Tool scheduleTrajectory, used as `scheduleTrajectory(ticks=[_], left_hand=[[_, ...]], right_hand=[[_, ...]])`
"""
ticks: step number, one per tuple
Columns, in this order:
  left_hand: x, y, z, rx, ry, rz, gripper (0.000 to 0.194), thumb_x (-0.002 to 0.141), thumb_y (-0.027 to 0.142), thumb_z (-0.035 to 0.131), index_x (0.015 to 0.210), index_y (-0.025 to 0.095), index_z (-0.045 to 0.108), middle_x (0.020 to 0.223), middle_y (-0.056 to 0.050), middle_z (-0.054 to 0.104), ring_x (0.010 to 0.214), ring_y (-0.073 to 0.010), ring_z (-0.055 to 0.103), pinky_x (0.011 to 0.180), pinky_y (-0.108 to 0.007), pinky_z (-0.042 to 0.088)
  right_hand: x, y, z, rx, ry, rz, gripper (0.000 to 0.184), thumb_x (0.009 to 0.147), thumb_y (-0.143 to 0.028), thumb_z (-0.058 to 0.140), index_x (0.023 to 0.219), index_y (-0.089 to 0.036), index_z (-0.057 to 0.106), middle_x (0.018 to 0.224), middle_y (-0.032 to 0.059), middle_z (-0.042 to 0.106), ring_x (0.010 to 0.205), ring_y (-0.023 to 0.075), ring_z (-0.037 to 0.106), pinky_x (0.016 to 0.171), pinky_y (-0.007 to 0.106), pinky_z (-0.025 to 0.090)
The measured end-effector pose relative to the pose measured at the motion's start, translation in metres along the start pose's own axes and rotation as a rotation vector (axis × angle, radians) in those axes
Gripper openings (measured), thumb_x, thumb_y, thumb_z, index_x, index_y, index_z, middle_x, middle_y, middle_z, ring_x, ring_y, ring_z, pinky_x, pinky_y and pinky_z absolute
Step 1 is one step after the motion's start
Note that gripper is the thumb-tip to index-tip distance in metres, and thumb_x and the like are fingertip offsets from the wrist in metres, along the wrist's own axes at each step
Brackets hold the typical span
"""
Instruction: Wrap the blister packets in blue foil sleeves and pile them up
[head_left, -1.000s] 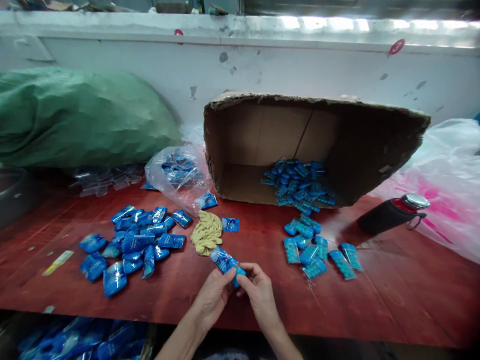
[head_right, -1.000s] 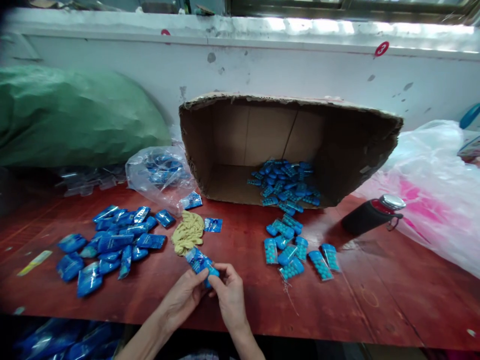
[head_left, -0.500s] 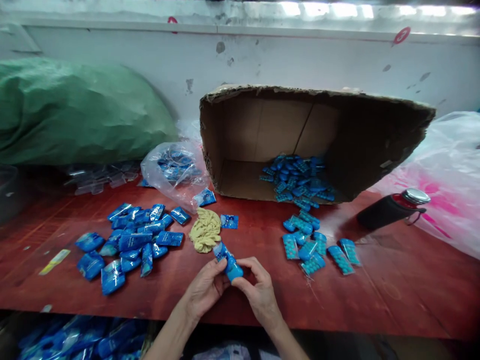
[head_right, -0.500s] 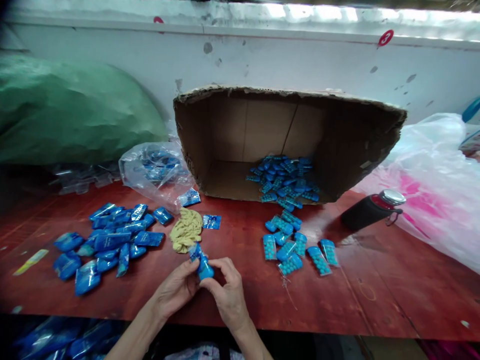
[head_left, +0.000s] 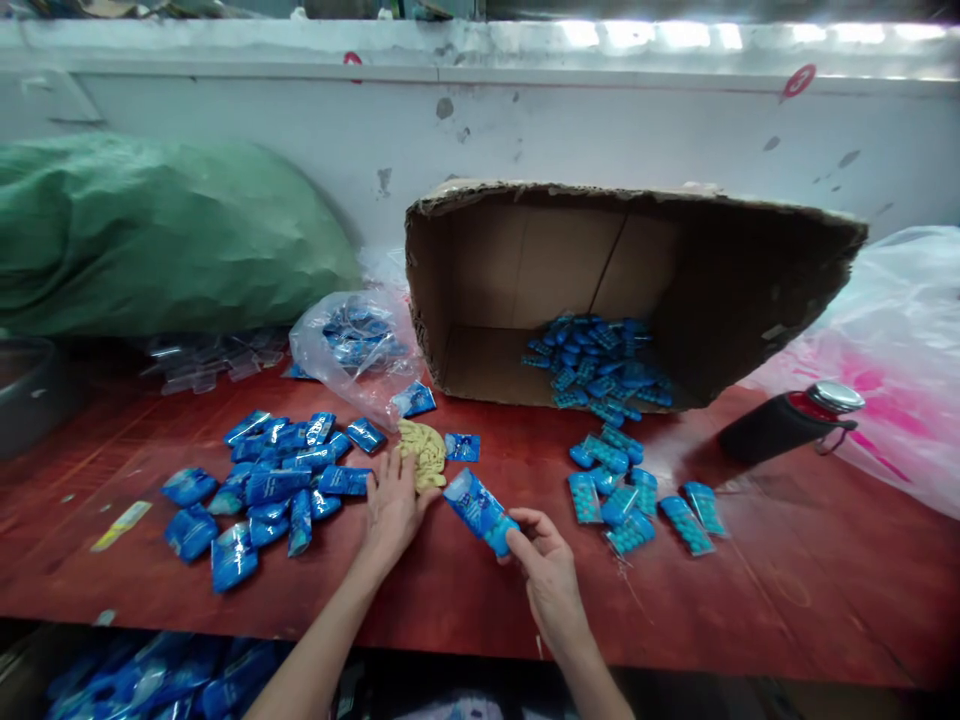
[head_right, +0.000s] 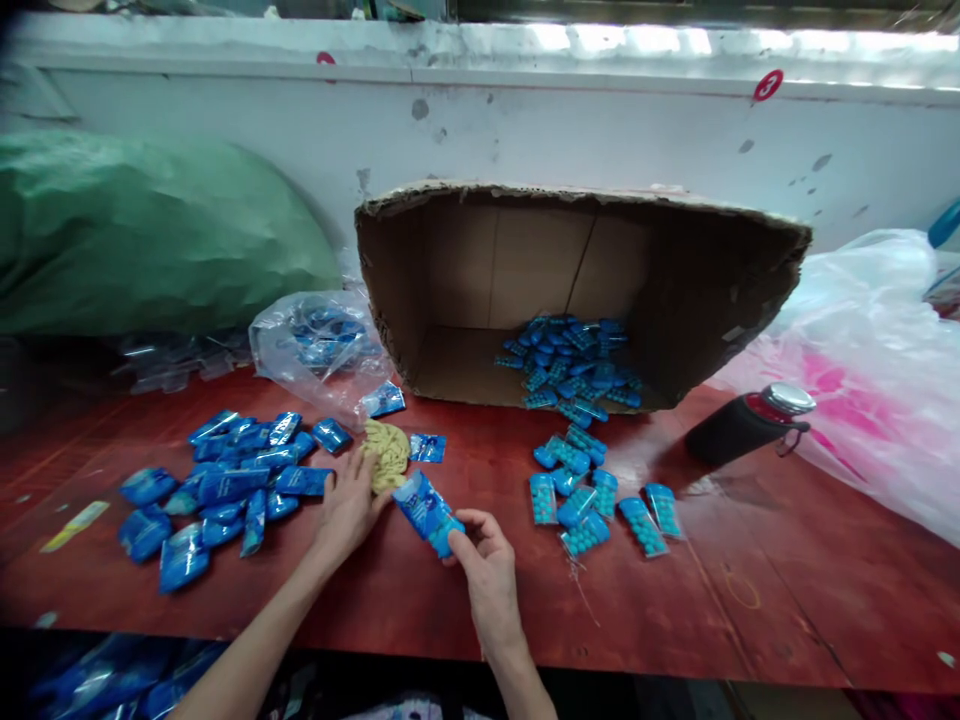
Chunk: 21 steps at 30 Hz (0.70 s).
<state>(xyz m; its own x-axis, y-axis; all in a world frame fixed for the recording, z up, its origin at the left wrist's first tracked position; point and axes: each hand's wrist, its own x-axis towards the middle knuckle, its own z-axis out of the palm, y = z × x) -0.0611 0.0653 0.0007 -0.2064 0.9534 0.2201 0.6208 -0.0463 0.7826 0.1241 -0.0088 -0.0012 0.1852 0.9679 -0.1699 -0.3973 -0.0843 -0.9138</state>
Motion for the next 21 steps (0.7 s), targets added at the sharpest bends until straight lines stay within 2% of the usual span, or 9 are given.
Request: scheduleTrajectory(ticks=[4,7,9,10,12,14,16,18,21], left_hand=[[0.025,-0.021,0.017,0.032,0.018,0.021,0.014,0.072,0.026,0.053,0.078,0.018,0.063,0.113,-0.016,0.059,0.118,-0.0321,0.039,0.101,-0.045,0.018],[0.017,-0.012,0.010,0.020,0.068,0.027,0.017,0.073,0.030,0.052,0.084,0.020,0.062,0.115,-0.013,0.058,0.124,-0.0321,0.031,0.102,-0.047,0.015],[-0.001,0.003,0.002,-0.078,0.096,-0.008,0.032,0.070,0.036,0.056,0.098,0.020,0.057,0.119,-0.013,0.054,0.121,-0.0307,0.034,0.100,-0.044,0.021],[-0.012,0.013,-0.002,-0.185,0.081,-0.075,0.039,0.069,0.039,0.058,0.102,0.020,0.054,0.116,-0.012,0.055,0.113,-0.0286,0.044,0.095,-0.040,0.030],[-0.035,0.032,-0.005,-0.479,-0.086,-0.319,0.040,0.067,0.047,0.057,0.096,0.019,0.054,0.090,-0.009,0.063,0.078,-0.0210,0.060,0.070,-0.032,0.045],[-0.052,0.048,-0.003,-0.785,-0.302,-0.563,0.036,0.066,0.050,0.057,0.082,0.018,0.054,0.071,-0.004,0.062,0.058,-0.0150,0.057,0.053,-0.026,0.043],[-0.059,0.060,0.001,-0.992,-0.360,-0.702,0.030,0.064,0.044,0.063,0.071,0.017,0.052,0.059,0.001,0.059,0.051,-0.0103,0.054,0.049,-0.022,0.041],[-0.060,0.065,0.003,-1.103,-0.340,-0.765,0.025,0.062,0.035,0.068,0.064,0.016,0.051,0.054,0.004,0.057,0.048,-0.0073,0.052,0.050,-0.019,0.042],[-0.058,0.063,-0.001,-1.187,-0.414,-0.818,0.017,0.065,0.027,0.068,0.067,0.015,0.056,0.059,0.001,0.062,0.055,-0.0094,0.058,0.056,-0.021,0.045]], right_hand=[[-0.002,-0.004,0.000,-0.006,-0.008,-0.014,0.025,0.068,-0.031,0.067,0.086,-0.016,0.059,0.073,0.0003,0.060,0.057,0.0108,0.054,0.050,0.022,0.046],[-0.002,-0.006,-0.002,-0.013,0.015,-0.022,0.025,0.067,-0.031,0.067,0.086,-0.016,0.059,0.073,0.0010,0.060,0.059,0.0118,0.054,0.051,0.022,0.046],[-0.002,-0.007,-0.002,-0.036,0.026,-0.046,0.024,0.067,-0.029,0.067,0.085,-0.016,0.060,0.074,0.0008,0.060,0.062,0.0123,0.055,0.055,0.023,0.047],[-0.003,-0.007,-0.001,-0.056,0.028,-0.061,0.023,0.067,-0.028,0.067,0.085,-0.017,0.060,0.074,0.0007,0.061,0.064,0.0128,0.055,0.057,0.023,0.047],[-0.006,-0.008,0.004,-0.106,0.016,-0.099,0.023,0.067,-0.026,0.066,0.087,-0.018,0.060,0.078,0.0009,0.061,0.070,0.0142,0.056,0.063,0.025,0.048],[-0.010,-0.008,0.009,-0.183,-0.020,-0.156,0.022,0.068,-0.024,0.065,0.089,-0.019,0.060,0.081,0.0013,0.062,0.075,0.0155,0.057,0.068,0.026,0.048],[-0.016,-0.009,0.014,-0.289,-0.078,-0.255,0.021,0.069,-0.021,0.065,0.089,-0.020,0.060,0.083,0.0011,0.061,0.077,0.0158,0.057,0.070,0.026,0.047],[-0.021,-0.009,0.017,-0.385,-0.126,-0.354,0.021,0.070,-0.019,0.065,0.090,-0.022,0.061,0.084,0.0010,0.061,0.078,0.0156,0.056,0.071,0.026,0.047],[-0.023,-0.008,0.015,-0.385,-0.157,-0.373,0.024,0.071,-0.020,0.064,0.094,-0.023,0.059,0.086,0.0015,0.061,0.080,0.0164,0.056,0.073,0.027,0.046]])
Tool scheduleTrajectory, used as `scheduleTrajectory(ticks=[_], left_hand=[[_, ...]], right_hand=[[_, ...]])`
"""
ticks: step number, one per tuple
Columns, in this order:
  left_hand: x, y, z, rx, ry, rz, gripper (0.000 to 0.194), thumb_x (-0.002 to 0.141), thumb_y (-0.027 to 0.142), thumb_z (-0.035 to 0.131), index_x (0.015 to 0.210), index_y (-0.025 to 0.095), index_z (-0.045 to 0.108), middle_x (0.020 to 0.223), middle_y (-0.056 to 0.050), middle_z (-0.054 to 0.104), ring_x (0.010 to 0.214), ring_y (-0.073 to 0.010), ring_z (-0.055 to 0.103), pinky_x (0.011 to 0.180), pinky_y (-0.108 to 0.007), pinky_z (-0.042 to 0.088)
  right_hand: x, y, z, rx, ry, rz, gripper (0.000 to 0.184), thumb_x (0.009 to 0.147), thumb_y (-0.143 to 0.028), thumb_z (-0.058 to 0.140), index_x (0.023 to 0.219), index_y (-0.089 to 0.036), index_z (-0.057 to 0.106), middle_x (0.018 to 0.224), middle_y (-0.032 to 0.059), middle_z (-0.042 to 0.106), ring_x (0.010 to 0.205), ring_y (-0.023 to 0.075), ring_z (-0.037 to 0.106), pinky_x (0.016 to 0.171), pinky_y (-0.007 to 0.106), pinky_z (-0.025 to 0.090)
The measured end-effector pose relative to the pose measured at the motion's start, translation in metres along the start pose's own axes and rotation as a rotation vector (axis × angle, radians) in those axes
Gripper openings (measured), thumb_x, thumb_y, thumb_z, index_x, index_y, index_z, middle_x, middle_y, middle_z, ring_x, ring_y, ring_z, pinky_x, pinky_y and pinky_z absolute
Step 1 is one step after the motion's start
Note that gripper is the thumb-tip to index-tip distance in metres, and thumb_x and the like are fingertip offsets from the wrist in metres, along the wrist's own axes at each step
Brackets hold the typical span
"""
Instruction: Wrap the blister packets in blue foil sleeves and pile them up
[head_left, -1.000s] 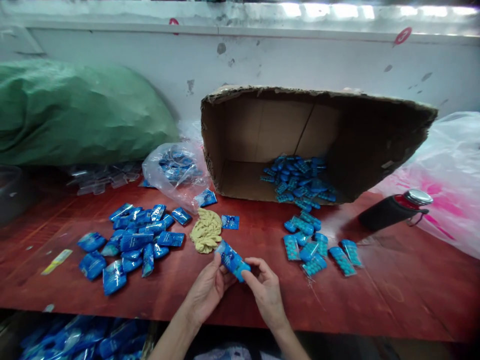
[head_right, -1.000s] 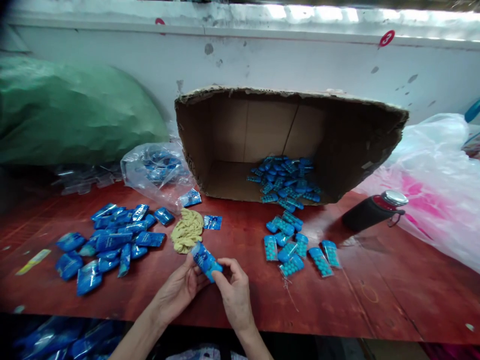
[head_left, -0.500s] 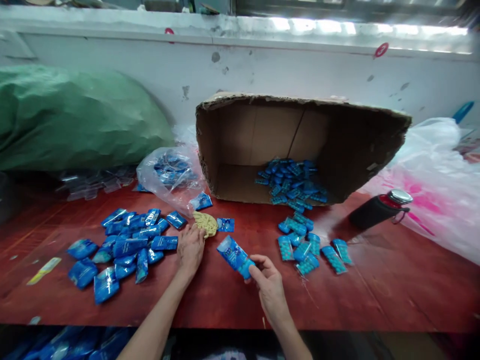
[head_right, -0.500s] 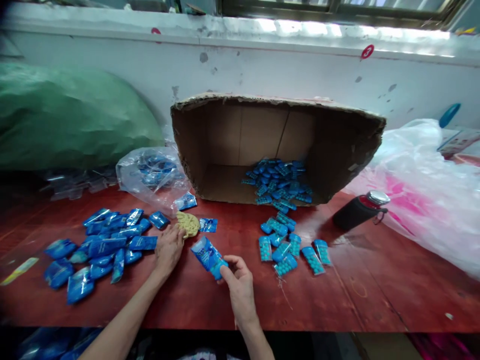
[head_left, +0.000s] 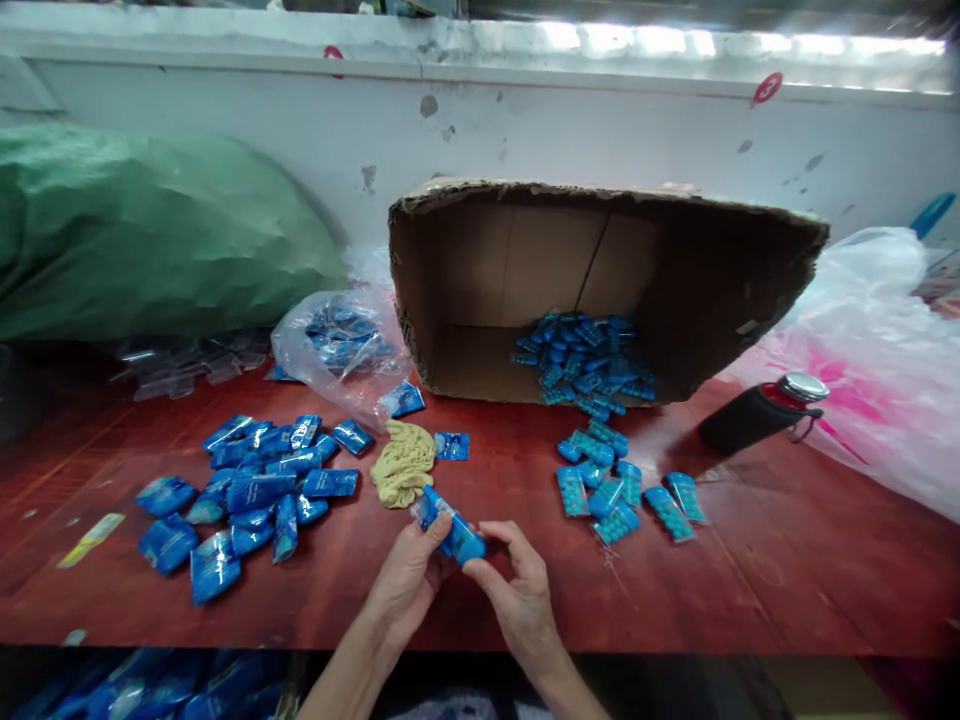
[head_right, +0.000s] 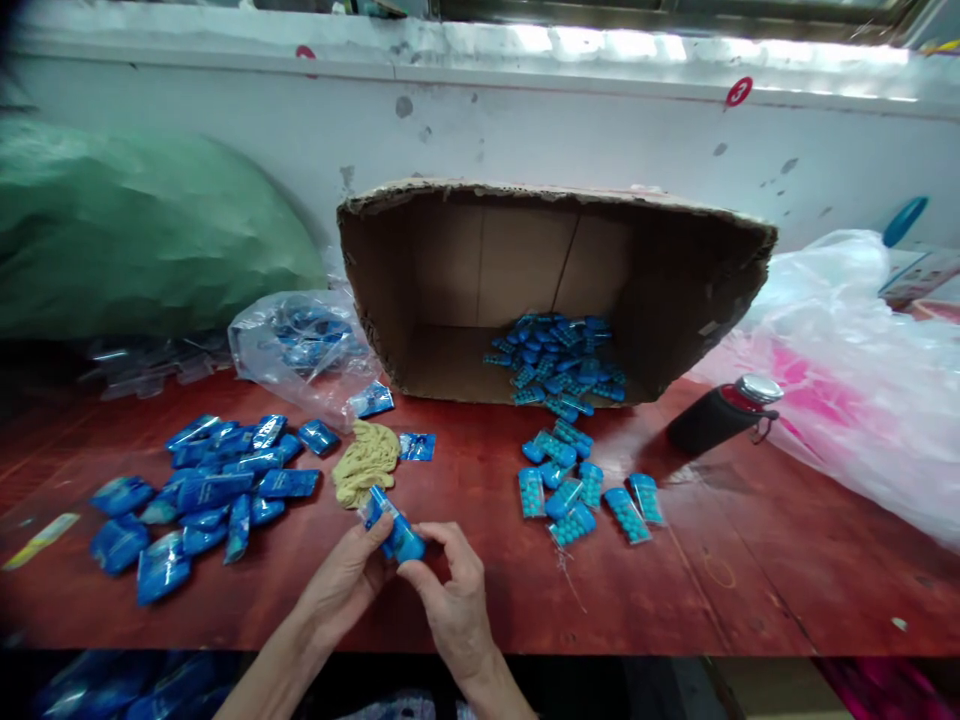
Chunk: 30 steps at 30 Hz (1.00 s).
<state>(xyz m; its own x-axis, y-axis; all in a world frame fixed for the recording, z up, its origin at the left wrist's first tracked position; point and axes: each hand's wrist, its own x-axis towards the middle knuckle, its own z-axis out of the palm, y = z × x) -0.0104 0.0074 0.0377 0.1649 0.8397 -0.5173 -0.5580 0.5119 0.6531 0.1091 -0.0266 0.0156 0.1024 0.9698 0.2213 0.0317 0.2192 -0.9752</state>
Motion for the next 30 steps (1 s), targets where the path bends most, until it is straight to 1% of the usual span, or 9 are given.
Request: scheduleTrajectory(ticks=[5,7,10,13,17,20,24,28,30], left_hand=[[-0.002,0.002,-0.013,-0.054,-0.077,-0.101,0.013,0.070,0.020,0.062,0.082,0.014,0.062,0.076,-0.006,0.069,0.078,-0.0186,0.064,0.071,-0.029,0.049],[-0.003,0.002,-0.016,-0.086,-0.109,-0.108,0.015,0.071,0.018,0.061,0.085,0.014,0.063,0.080,-0.007,0.070,0.084,-0.0192,0.064,0.077,-0.029,0.047],[-0.004,0.004,-0.018,-0.086,-0.209,-0.139,0.020,0.070,0.014,0.061,0.090,0.012,0.063,0.084,-0.008,0.070,0.089,-0.0195,0.063,0.083,-0.028,0.045],[-0.005,0.008,-0.016,-0.064,-0.325,-0.168,0.026,0.069,0.013,0.062,0.095,0.011,0.063,0.090,-0.010,0.069,0.091,-0.0199,0.062,0.082,-0.028,0.044],[-0.007,0.006,-0.013,-0.070,-0.375,-0.193,0.028,0.070,0.015,0.062,0.097,0.012,0.063,0.092,-0.010,0.069,0.090,-0.0208,0.062,0.078,-0.028,0.045],[-0.008,0.002,-0.010,-0.094,-0.365,-0.213,0.028,0.070,0.016,0.063,0.098,0.012,0.063,0.090,-0.008,0.070,0.086,-0.0193,0.063,0.075,-0.026,0.047],[-0.008,-0.004,-0.007,-0.116,-0.291,-0.184,0.023,0.069,0.016,0.064,0.092,0.012,0.065,0.087,-0.006,0.070,0.080,-0.0169,0.065,0.071,-0.024,0.049],[-0.010,-0.010,0.000,-0.107,-0.179,-0.149,0.018,0.068,0.019,0.065,0.085,0.013,0.065,0.077,-0.005,0.070,0.069,-0.0146,0.065,0.060,-0.021,0.050],[-0.012,-0.012,0.003,-0.092,-0.104,-0.157,0.018,0.070,0.020,0.063,0.085,0.012,0.065,0.076,-0.005,0.069,0.067,-0.0137,0.064,0.057,-0.021,0.050]], right_hand=[[0.003,0.009,-0.003,0.245,-0.060,0.144,0.039,0.067,-0.024,0.067,0.104,-0.025,0.053,0.089,0.0009,0.059,0.083,0.0173,0.056,0.075,0.030,0.047],[0.005,0.012,-0.006,0.215,-0.081,0.139,0.050,0.062,-0.024,0.071,0.108,-0.026,0.052,0.091,0.0006,0.057,0.084,0.0174,0.054,0.078,0.031,0.045],[0.008,0.010,-0.013,0.111,-0.112,0.144,0.064,0.056,-0.023,0.075,0.115,-0.028,0.049,0.096,-0.0002,0.053,0.087,0.0173,0.051,0.084,0.032,0.041],[0.011,0.002,-0.019,0.081,-0.183,0.185,0.069,0.056,-0.022,0.076,0.118,-0.031,0.048,0.103,-0.0006,0.051,0.094,0.0178,0.049,0.089,0.032,0.037],[0.016,-0.003,-0.023,0.150,-0.293,0.223,0.074,0.054,-0.022,0.078,0.120,-0.032,0.046,0.107,-0.0008,0.050,0.099,0.0184,0.048,0.091,0.031,0.035],[0.017,0.001,-0.022,0.244,-0.345,0.258,0.076,0.052,-0.023,0.078,0.120,-0.032,0.046,0.105,-0.0009,0.049,0.092,0.0168,0.050,0.083,0.028,0.040],[0.016,0.007,-0.020,0.314,-0.331,0.299,0.074,0.052,-0.023,0.078,0.119,-0.031,0.048,0.102,-0.0008,0.049,0.087,0.0153,0.051,0.077,0.027,0.043],[0.011,0.007,-0.017,0.240,-0.292,0.296,0.065,0.056,-0.022,0.075,0.117,-0.028,0.051,0.098,-0.0003,0.051,0.090,0.0169,0.051,0.083,0.030,0.041],[0.009,0.006,-0.016,0.193,-0.269,0.294,0.063,0.057,-0.022,0.073,0.116,-0.028,0.052,0.096,-0.0007,0.052,0.087,0.0165,0.051,0.081,0.029,0.041]])
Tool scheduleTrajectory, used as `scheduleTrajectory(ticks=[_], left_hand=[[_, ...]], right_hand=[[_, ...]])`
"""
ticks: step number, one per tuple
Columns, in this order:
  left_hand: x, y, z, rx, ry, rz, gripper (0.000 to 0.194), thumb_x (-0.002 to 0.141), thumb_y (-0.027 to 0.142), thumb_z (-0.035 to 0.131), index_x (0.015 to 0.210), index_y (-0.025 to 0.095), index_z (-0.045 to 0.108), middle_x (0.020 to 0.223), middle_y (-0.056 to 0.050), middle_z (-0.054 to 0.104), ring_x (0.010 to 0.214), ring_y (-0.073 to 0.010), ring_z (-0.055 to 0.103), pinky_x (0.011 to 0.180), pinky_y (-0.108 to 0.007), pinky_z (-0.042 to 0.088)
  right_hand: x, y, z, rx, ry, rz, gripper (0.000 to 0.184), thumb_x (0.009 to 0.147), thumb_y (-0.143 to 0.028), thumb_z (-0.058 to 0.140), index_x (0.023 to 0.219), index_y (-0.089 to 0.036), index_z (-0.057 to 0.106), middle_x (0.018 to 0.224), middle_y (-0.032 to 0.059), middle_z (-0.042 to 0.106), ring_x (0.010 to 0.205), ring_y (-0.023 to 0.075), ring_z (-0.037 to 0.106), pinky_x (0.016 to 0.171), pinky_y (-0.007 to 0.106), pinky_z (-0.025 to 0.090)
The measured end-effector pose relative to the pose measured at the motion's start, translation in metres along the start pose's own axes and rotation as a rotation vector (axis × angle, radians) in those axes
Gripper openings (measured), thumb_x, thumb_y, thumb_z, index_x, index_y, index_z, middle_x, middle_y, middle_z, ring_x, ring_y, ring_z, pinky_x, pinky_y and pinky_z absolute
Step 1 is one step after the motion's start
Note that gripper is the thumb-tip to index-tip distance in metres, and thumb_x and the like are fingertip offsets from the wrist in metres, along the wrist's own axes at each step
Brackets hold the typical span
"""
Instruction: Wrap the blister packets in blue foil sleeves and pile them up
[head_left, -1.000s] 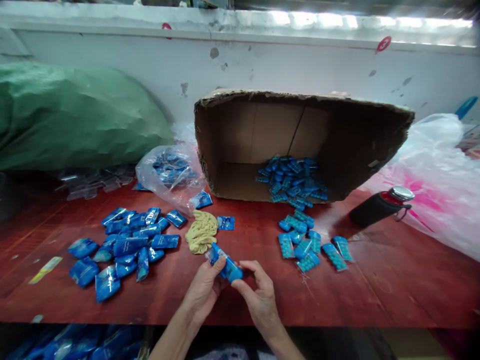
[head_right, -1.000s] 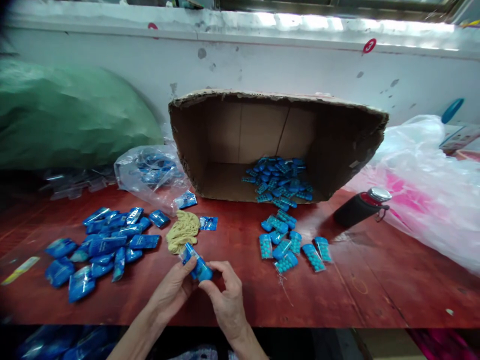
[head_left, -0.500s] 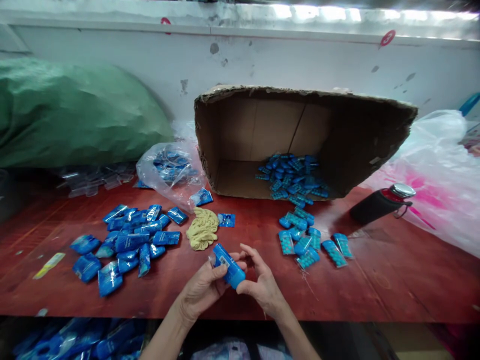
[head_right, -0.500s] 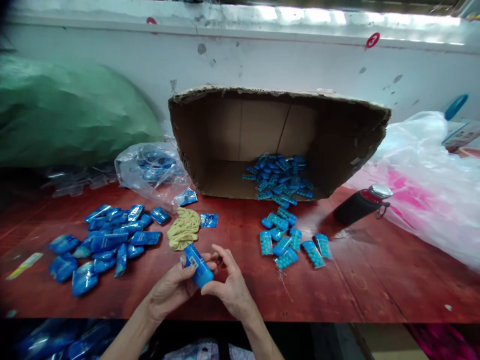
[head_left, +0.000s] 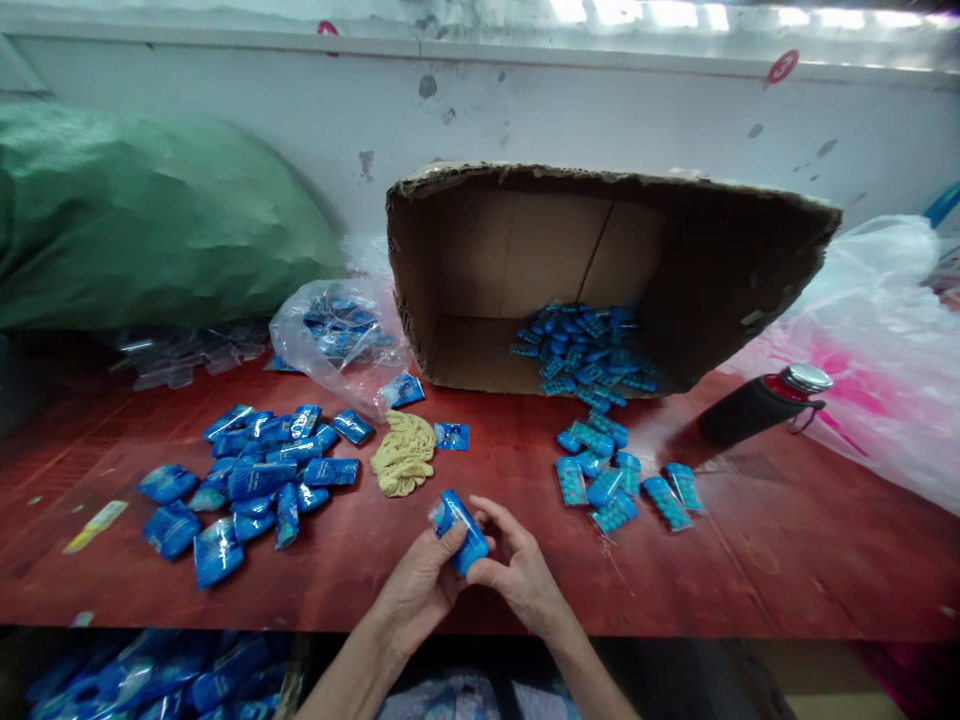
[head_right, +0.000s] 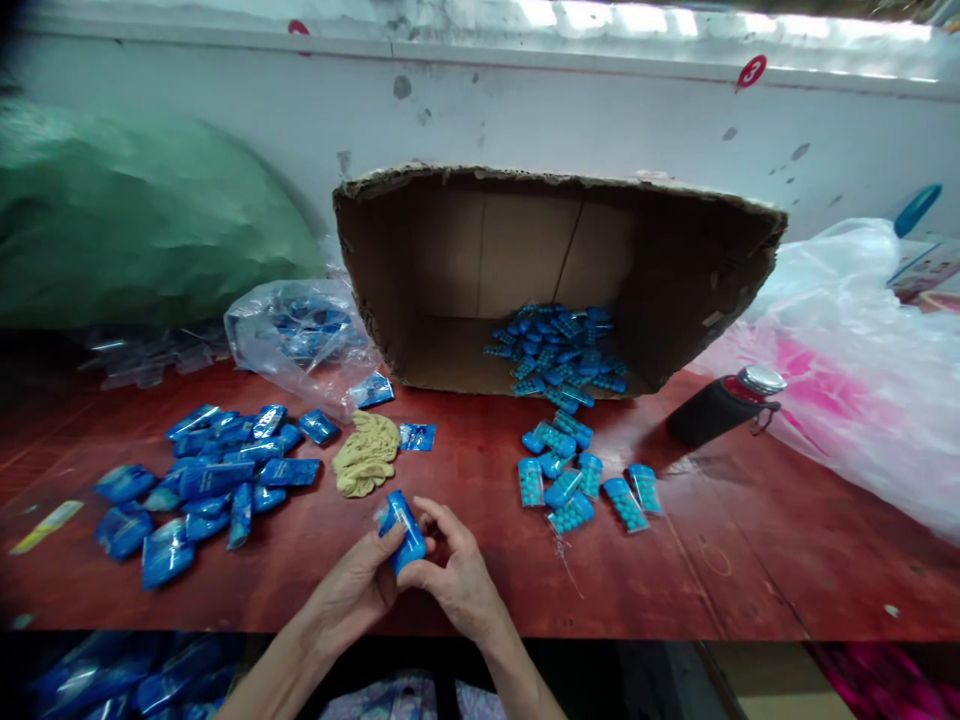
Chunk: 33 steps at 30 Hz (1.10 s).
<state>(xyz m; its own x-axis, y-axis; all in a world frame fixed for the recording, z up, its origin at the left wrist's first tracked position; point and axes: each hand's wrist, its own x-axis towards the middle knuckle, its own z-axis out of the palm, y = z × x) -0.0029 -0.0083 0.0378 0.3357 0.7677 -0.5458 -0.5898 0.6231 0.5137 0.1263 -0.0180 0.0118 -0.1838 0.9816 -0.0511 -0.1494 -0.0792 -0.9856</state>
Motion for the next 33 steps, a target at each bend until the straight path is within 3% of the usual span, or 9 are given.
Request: scheduleTrajectory(ticks=[6,8,12,15,19,22,27,31,33], left_hand=[[-0.005,-0.004,0.007,0.008,0.178,-0.012,0.018,0.076,0.025,0.056,0.083,0.011,0.063,0.069,-0.005,0.068,0.060,-0.0131,0.062,0.062,-0.028,0.052],[-0.007,-0.002,0.006,-0.004,0.149,-0.016,0.018,0.076,0.026,0.055,0.083,0.011,0.062,0.074,-0.006,0.070,0.064,-0.0145,0.064,0.068,-0.032,0.052],[-0.012,0.004,-0.001,-0.001,-0.027,-0.033,0.016,0.076,0.020,0.056,0.088,0.012,0.063,0.092,-0.008,0.069,0.081,-0.0174,0.064,0.081,-0.033,0.048],[-0.014,0.002,-0.003,0.031,-0.045,-0.023,0.017,0.075,0.017,0.057,0.090,0.011,0.063,0.092,-0.008,0.069,0.080,-0.0167,0.064,0.080,-0.030,0.048],[-0.012,-0.007,-0.002,-0.012,0.034,0.002,0.015,0.074,0.021,0.058,0.084,0.010,0.064,0.084,-0.008,0.070,0.076,-0.0159,0.065,0.077,-0.029,0.050],[-0.011,-0.011,-0.001,-0.043,0.075,-0.002,0.017,0.075,0.024,0.058,0.084,0.011,0.065,0.083,-0.008,0.070,0.075,-0.0157,0.065,0.077,-0.030,0.050],[-0.013,-0.013,-0.003,-0.042,0.117,0.021,0.016,0.074,0.025,0.059,0.081,0.011,0.065,0.075,-0.006,0.069,0.066,-0.0127,0.063,0.066,-0.025,0.052],[-0.016,-0.010,-0.004,-0.018,0.116,0.064,0.016,0.073,0.025,0.059,0.080,0.011,0.064,0.072,-0.006,0.069,0.069,-0.0155,0.064,0.068,-0.028,0.052],[-0.016,0.000,-0.006,-0.022,0.161,0.089,0.015,0.074,0.024,0.058,0.080,0.011,0.063,0.072,-0.007,0.069,0.073,-0.0183,0.065,0.071,-0.031,0.052]], right_hand=[[0.001,0.006,0.001,-0.008,0.050,-0.008,0.052,0.061,-0.020,0.069,0.111,-0.027,0.055,0.090,-0.0010,0.054,0.078,0.0141,0.051,0.072,0.025,0.043],[0.003,0.010,-0.001,0.059,0.063,0.001,0.050,0.061,-0.019,0.069,0.109,-0.027,0.056,0.088,-0.0014,0.054,0.077,0.0132,0.051,0.071,0.024,0.043],[0.008,0.015,-0.002,0.251,0.013,0.048,0.052,0.058,-0.016,0.071,0.107,-0.026,0.056,0.086,-0.0019,0.055,0.074,0.0120,0.051,0.068,0.023,0.041],[0.008,0.016,0.000,0.289,-0.016,0.060,0.055,0.055,-0.019,0.074,0.107,-0.026,0.057,0.085,-0.0019,0.054,0.073,0.0120,0.050,0.064,0.022,0.040],[0.005,0.013,0.002,0.185,0.026,0.027,0.051,0.057,-0.024,0.074,0.105,-0.026,0.058,0.081,-0.0028,0.052,0.068,0.0111,0.049,0.062,0.022,0.041],[0.002,0.009,0.001,-0.017,0.063,-0.023,0.049,0.060,-0.027,0.072,0.107,-0.026,0.057,0.080,-0.0027,0.054,0.067,0.0121,0.050,0.063,0.023,0.043],[0.003,0.006,0.006,-0.363,0.044,-0.173,0.047,0.061,-0.029,0.072,0.106,-0.024,0.059,0.090,0.0017,0.062,0.082,0.0187,0.055,0.078,0.029,0.043],[0.005,0.006,0.014,-0.311,0.027,-0.153,0.042,0.067,-0.032,0.068,0.108,-0.024,0.058,0.098,0.0036,0.063,0.089,0.0205,0.056,0.081,0.030,0.043],[0.005,0.004,0.015,-0.236,-0.044,-0.127,0.043,0.073,-0.034,0.062,0.114,-0.024,0.053,0.103,0.0036,0.062,0.092,0.0202,0.056,0.082,0.030,0.043]])
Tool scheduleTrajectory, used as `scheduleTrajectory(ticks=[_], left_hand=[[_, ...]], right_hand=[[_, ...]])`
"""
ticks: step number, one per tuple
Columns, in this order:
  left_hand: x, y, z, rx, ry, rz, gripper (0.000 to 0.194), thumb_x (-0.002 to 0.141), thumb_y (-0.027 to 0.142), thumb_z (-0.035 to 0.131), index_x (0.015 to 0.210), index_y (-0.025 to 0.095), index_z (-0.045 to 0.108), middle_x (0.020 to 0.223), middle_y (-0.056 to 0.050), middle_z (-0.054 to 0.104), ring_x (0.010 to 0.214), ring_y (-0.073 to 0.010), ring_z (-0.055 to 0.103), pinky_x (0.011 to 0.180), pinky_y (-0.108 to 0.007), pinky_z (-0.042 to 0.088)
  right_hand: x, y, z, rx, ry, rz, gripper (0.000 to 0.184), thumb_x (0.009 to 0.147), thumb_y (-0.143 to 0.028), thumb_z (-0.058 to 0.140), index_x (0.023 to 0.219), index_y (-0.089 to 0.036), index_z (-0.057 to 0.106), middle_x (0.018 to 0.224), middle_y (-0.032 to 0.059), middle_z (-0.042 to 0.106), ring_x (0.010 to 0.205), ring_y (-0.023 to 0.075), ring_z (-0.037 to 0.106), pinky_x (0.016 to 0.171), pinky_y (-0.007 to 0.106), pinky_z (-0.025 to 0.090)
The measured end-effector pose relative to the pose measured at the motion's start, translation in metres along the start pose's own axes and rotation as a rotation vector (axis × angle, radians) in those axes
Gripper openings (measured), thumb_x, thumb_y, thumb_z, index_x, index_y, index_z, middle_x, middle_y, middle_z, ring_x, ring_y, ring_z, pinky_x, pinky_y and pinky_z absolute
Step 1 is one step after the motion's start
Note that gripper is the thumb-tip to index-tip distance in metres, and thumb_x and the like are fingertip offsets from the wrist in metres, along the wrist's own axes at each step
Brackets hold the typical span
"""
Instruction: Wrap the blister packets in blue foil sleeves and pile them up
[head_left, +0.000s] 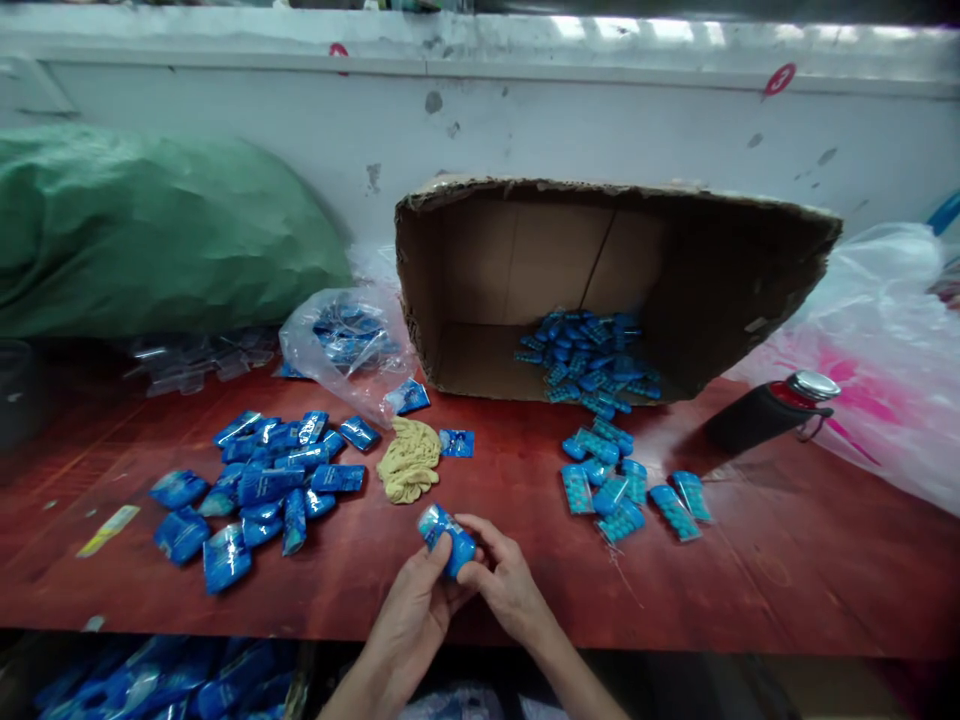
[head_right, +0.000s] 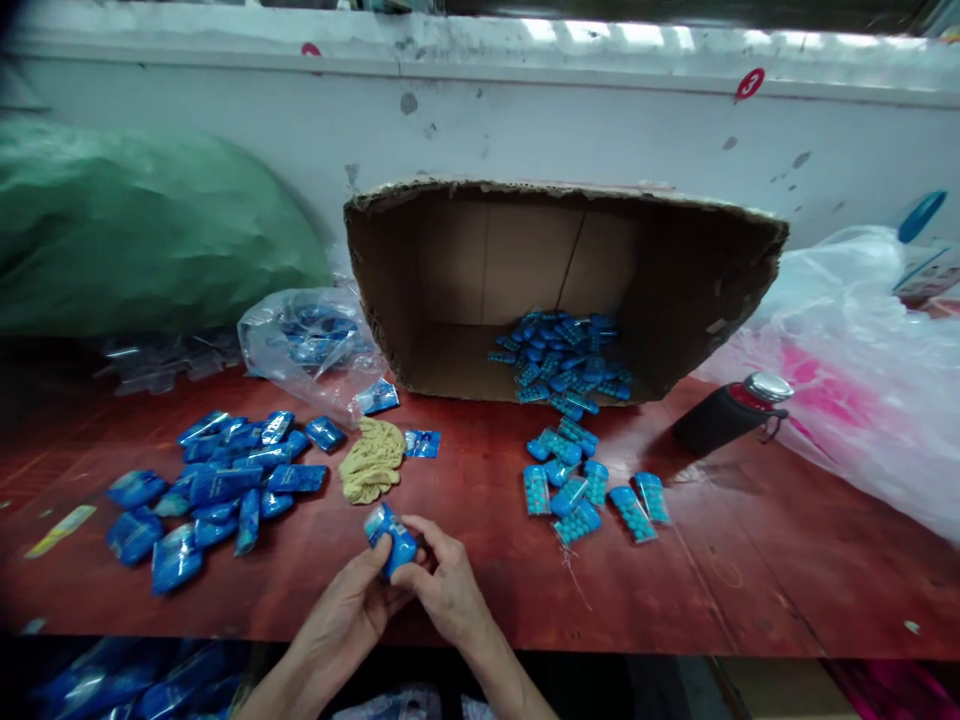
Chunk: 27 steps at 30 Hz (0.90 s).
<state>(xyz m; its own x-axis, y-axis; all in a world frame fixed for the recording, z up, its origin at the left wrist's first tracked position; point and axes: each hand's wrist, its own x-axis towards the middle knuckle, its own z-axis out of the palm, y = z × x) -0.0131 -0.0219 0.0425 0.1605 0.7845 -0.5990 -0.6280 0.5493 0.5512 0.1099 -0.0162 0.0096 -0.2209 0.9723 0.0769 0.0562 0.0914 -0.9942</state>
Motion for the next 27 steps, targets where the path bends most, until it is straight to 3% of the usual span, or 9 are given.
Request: scheduleTrajectory(ticks=[4,7,9,13,17,24,27], left_hand=[[0.008,0.046,-0.013,-0.169,0.104,0.215,0.021,0.082,0.028,0.045,0.089,0.015,0.059,0.084,-0.010,0.069,0.086,-0.0228,0.064,0.076,-0.038,0.052],[0.016,0.080,-0.025,-0.247,0.160,0.335,0.041,0.084,0.041,0.034,0.105,0.011,0.052,0.103,-0.018,0.062,0.096,-0.0242,0.060,0.072,-0.037,0.053],[0.021,0.089,-0.030,-0.214,0.219,0.350,0.043,0.085,0.039,0.032,0.111,0.008,0.046,0.104,-0.019,0.061,0.093,-0.0225,0.061,0.070,-0.035,0.053],[0.031,0.073,-0.030,-0.015,0.262,0.375,0.026,0.083,0.023,0.040,0.104,0.011,0.049,0.083,-0.011,0.066,0.078,-0.0181,0.065,0.071,-0.031,0.052],[0.039,0.045,-0.022,0.165,0.230,0.284,0.021,0.075,0.018,0.055,0.095,0.013,0.052,0.068,-0.005,0.066,0.064,-0.0161,0.065,0.066,-0.027,0.050],[0.055,0.010,-0.005,0.321,0.246,0.241,0.041,0.067,0.030,0.063,0.101,0.015,0.046,0.078,-0.004,0.060,0.051,-0.0115,0.059,0.051,-0.024,0.044],[0.053,0.009,-0.006,0.572,0.266,0.474,0.042,0.068,0.032,0.062,0.105,0.018,0.049,0.095,-0.010,0.061,0.076,-0.0188,0.062,0.069,-0.032,0.046]], right_hand=[[0.012,-0.006,-0.008,-0.120,-0.078,0.003,0.036,0.080,-0.031,0.053,0.115,-0.023,0.052,0.090,0.0018,0.060,0.081,0.0162,0.056,0.074,0.027,0.045],[0.040,-0.007,-0.015,-0.468,0.002,-0.051,0.025,0.082,-0.026,0.050,0.106,-0.020,0.056,0.086,0.0014,0.057,0.079,0.0140,0.054,0.076,0.024,0.042],[0.066,-0.005,-0.017,-0.737,0.059,-0.067,0.025,0.083,-0.025,0.049,0.107,-0.021,0.054,0.095,0.0029,0.056,0.088,0.0148,0.052,0.080,0.024,0.040],[0.118,0.005,-0.016,-1.008,0.129,0.007,0.026,0.080,-0.027,0.053,0.105,-0.021,0.054,0.104,0.0076,0.055,0.097,0.0226,0.048,0.080,0.034,0.038],[0.138,0.018,-0.016,-1.075,0.132,0.052,0.011,0.081,-0.021,0.050,0.086,-0.017,0.059,0.094,0.0095,0.058,0.092,0.0240,0.050,0.076,0.035,0.037],[0.096,0.017,-0.026,-1.072,0.078,-0.008,0.015,0.084,-0.018,0.041,0.078,-0.019,0.054,0.085,0.0062,0.060,0.084,0.0198,0.054,0.071,0.028,0.037],[0.069,0.018,-0.029,-1.001,0.054,-0.044,0.018,0.087,-0.018,0.034,0.081,-0.019,0.051,0.075,0.0035,0.061,0.070,0.0162,0.057,0.062,0.024,0.038]])
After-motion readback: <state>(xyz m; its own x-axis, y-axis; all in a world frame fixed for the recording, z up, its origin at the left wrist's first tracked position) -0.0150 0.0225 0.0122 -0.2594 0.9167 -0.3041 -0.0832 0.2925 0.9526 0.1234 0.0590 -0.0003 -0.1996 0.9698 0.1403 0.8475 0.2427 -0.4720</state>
